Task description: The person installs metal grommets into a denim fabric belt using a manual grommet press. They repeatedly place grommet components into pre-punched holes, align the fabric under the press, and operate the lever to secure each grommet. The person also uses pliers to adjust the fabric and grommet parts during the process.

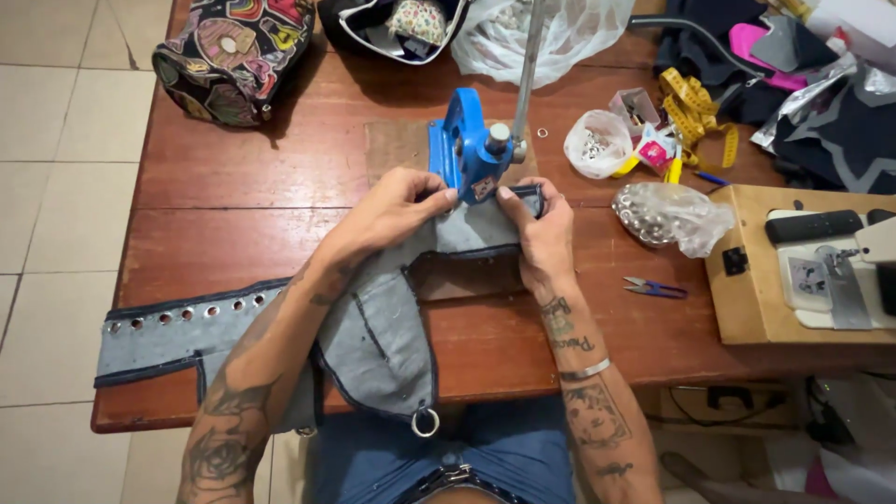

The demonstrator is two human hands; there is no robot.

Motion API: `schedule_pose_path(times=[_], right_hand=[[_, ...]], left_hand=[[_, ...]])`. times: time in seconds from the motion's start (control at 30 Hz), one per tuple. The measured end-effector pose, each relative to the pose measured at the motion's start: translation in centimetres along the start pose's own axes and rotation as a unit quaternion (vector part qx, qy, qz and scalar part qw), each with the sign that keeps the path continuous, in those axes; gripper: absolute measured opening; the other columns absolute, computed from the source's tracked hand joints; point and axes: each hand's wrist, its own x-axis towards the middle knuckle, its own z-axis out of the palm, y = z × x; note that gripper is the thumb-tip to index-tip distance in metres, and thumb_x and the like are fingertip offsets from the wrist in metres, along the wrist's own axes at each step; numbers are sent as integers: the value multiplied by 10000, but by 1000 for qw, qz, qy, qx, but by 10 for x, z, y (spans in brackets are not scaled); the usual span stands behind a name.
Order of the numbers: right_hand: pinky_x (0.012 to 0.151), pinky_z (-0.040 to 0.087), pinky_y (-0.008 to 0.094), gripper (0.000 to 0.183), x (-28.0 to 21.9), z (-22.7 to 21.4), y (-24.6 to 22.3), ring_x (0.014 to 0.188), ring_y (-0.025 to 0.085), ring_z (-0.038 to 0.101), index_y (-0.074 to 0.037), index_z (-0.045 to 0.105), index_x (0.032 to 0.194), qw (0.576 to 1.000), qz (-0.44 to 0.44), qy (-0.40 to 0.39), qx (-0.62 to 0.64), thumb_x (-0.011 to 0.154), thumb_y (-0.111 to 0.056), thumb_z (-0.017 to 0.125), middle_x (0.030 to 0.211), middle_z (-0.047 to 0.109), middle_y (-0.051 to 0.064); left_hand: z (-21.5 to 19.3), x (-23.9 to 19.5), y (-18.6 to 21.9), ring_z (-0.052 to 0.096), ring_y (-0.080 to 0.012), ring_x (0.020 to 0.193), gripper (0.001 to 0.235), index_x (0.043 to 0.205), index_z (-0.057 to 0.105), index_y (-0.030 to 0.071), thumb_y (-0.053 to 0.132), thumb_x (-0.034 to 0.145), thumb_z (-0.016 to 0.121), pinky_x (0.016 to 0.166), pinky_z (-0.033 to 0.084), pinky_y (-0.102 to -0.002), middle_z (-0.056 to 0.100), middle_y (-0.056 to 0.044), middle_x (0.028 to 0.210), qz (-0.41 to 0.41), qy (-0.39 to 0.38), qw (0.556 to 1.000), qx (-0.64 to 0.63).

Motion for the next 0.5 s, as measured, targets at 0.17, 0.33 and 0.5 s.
schedule_pose_path(times=[0.17,0.33,0.5], right_hand=[[585,638,235,274,5,6,12,667,105,739,-99,815,1139,1000,3,17,15,977,-159,1027,815,714,6],[565,585,240,302,2,0,24,686,92,692,-111,823,1122,999,-27,23,-31,965,-228,1053,810,700,8],[604,550,230,297,-3,-4,29,728,82,676,-145,825,1144,995,-68,27,-63,991,-265,1050,835,710,-1]], left_hand=[[-1,8,-3,644,-137,745,336,931,880,133,389,1147,856,685,501,-297,713,9,756,12,-2,1000,15],[5,7,-18,640,-116,749,328,941,878,122,364,1161,861,685,496,-268,735,21,771,2,-6,1000,-18],[2,10,-20,644,-108,756,306,941,874,135,364,1143,889,688,499,-263,729,37,769,15,-15,1000,-22]])
